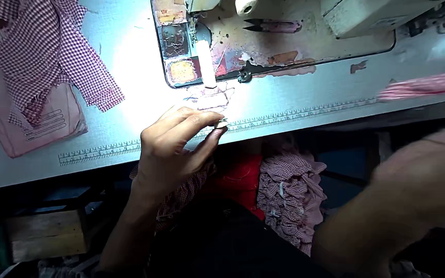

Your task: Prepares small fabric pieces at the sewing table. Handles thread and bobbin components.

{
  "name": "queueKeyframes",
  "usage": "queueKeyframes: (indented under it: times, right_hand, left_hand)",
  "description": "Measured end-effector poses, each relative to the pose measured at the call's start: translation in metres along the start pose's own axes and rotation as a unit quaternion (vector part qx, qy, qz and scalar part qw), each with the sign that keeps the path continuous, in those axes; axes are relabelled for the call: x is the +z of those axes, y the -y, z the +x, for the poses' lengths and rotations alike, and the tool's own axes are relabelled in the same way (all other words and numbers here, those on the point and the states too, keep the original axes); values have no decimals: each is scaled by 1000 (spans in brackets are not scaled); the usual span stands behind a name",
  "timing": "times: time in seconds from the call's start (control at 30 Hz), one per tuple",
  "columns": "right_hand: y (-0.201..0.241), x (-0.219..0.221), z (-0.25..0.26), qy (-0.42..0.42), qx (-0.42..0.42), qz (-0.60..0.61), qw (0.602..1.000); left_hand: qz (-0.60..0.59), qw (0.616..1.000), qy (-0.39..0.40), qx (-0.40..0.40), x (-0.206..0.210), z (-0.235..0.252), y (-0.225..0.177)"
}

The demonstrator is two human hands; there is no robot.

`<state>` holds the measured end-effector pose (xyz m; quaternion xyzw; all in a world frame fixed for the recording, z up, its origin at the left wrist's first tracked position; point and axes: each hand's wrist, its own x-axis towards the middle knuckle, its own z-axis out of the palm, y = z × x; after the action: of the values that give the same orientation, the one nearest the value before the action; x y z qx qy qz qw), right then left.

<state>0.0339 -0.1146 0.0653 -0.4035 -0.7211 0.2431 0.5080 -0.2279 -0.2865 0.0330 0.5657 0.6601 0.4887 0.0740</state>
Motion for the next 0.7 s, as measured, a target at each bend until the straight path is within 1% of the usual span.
queueKeyframes:
  times: [0.03, 0.07, 0.1, 0.17, 0.2, 0.27, 0.33, 0.4, 0.47, 0.53, 0.6, 0.63, 0.7]
  right_hand:
    - [12, 13, -5, 74, -68, -20, 995]
    - [23, 28, -11, 141, -120, -19, 983]
    - [32, 43, -17, 198, -154, 15, 968]
    - [39, 70, -29, 280, -181, 86, 939]
    - [40, 79, -34, 301, -191, 98, 929]
    - [37, 86, -40, 309, -220, 91, 921]
    - [36, 88, -41, 296, -242, 66, 922]
    - [36, 87, -41, 294, -249, 32, 922]
    - [35, 85, -39, 310, -240, 12, 920]
    - [32, 79, -34, 347, -186, 14, 919]
    - [24, 70, -24, 366, -101, 59, 923]
    - [20, 66, -21, 354, -71, 91, 928]
    - [18, 66, -20, 322, -64, 138, 934]
  left_hand:
    - [-1, 1000, 3, 6, 3, 1, -2]
    - [0, 1000, 4, 14, 6, 1, -5]
    - [3, 1000, 7, 21, 8, 2, -7]
    - [12, 999, 15, 26, 9, 1, -11]
    - [23, 999, 16, 28, 9, 1, -11]
    - [45, 998, 14, 29, 9, -1, -9]
    - [53, 998, 13, 30, 10, -2, -8]
    - [54, 998, 17, 35, 12, -3, -7]
    - [47, 998, 14, 44, 18, -5, -5]
    - [34, 998, 8, 44, 24, -7, -4]
    - [15, 999, 5, 31, 23, -6, -5]
    - [7, 1000, 3, 27, 21, -4, -6]
    - [-14, 1000, 2, 28, 20, -2, -6]
